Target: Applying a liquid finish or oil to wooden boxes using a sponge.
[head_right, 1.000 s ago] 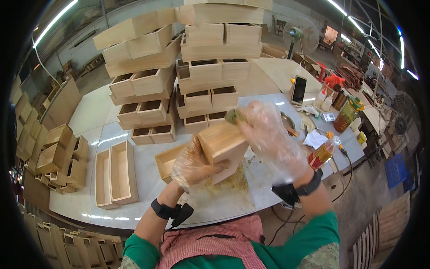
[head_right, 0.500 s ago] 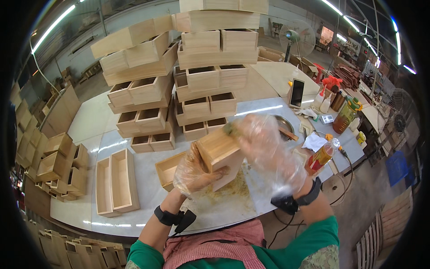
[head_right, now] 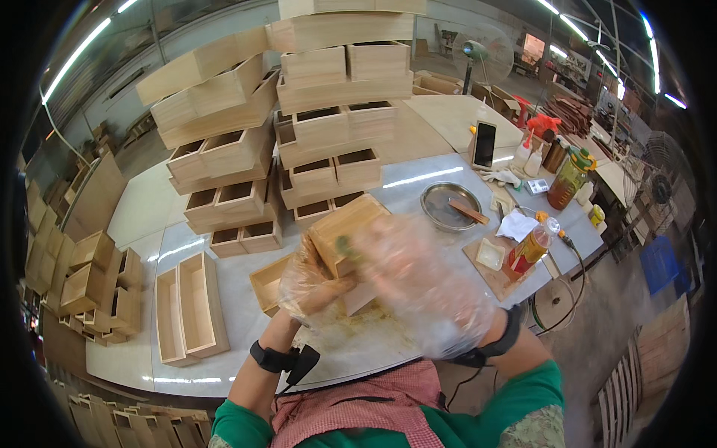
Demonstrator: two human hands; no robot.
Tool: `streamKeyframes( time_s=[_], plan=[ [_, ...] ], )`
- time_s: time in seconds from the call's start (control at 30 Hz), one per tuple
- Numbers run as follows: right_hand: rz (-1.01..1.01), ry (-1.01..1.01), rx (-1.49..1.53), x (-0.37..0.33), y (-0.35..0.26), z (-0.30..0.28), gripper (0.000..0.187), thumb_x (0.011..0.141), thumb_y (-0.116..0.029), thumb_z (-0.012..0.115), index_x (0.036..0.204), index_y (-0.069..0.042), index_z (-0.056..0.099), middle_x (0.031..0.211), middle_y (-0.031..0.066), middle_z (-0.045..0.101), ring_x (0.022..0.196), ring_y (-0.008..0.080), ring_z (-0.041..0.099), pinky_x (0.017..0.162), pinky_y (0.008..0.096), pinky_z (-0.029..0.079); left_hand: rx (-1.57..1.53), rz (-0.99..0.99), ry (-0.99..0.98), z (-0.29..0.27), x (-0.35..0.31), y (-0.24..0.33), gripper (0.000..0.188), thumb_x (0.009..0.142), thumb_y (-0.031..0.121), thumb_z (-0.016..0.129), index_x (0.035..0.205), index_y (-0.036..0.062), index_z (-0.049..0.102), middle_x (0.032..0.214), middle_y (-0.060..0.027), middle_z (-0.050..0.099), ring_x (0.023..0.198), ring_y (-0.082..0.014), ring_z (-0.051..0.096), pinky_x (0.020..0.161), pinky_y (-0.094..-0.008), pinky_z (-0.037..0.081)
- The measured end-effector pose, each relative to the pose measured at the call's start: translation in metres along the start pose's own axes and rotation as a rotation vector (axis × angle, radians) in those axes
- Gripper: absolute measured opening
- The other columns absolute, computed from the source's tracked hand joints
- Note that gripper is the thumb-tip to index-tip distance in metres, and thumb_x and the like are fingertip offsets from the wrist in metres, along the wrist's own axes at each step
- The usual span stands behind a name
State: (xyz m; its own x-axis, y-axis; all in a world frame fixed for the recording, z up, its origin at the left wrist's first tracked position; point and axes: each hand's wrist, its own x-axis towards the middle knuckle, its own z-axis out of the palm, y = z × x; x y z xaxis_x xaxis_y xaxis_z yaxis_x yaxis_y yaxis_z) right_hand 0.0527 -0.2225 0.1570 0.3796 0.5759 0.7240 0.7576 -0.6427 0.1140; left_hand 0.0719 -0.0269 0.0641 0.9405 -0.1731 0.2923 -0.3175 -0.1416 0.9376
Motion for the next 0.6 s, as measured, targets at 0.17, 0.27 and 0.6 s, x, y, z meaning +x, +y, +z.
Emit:
streamKeyframes(
  time_s=[0.17,0.27,0.6],
  plan=[
    [0.008,-0.188,0.236,0.017,-0.026,-0.003,0.037,0.076,-0.011,0.067,0.112,-0.006,0.064,0.091,0.0117,0.061,0.074,0.0322,0.060,0.067,0.0422,0.047,-0.428,-0.086,-0.273,-0.004,0.006,-0.015,0.071,0.078,0.033,0.082,0.132,0.0065,0.044,0.127,-0.0117,0.060,0.115,-0.0241,0.060,0.098,-0.0346,0.048],
    [0.040,-0.013,0.047,-0.010,0.005,0.001,0.032,0.077,-0.009,0.067,0.109,-0.007,0.066,0.092,0.0119,0.061,0.080,0.0337,0.059,0.072,0.0435,0.046,0.120,-0.065,-0.028,-0.006,-0.003,0.005,0.072,0.077,0.032,0.083,0.132,0.0057,0.044,0.127,-0.0122,0.060,0.118,-0.0241,0.058,0.100,-0.0340,0.046],
    [0.065,-0.064,0.074,0.030,0.070,0.034,0.008,0.083,-0.010,0.064,0.083,-0.003,0.067,0.084,0.0191,0.062,0.082,0.0385,0.057,0.070,0.0469,0.045,0.031,-0.028,0.012,-0.005,-0.003,0.005,0.082,0.069,0.032,0.088,0.129,0.0005,0.043,0.122,-0.0142,0.061,0.110,-0.0228,0.061,0.094,-0.0341,0.049]
  ],
)
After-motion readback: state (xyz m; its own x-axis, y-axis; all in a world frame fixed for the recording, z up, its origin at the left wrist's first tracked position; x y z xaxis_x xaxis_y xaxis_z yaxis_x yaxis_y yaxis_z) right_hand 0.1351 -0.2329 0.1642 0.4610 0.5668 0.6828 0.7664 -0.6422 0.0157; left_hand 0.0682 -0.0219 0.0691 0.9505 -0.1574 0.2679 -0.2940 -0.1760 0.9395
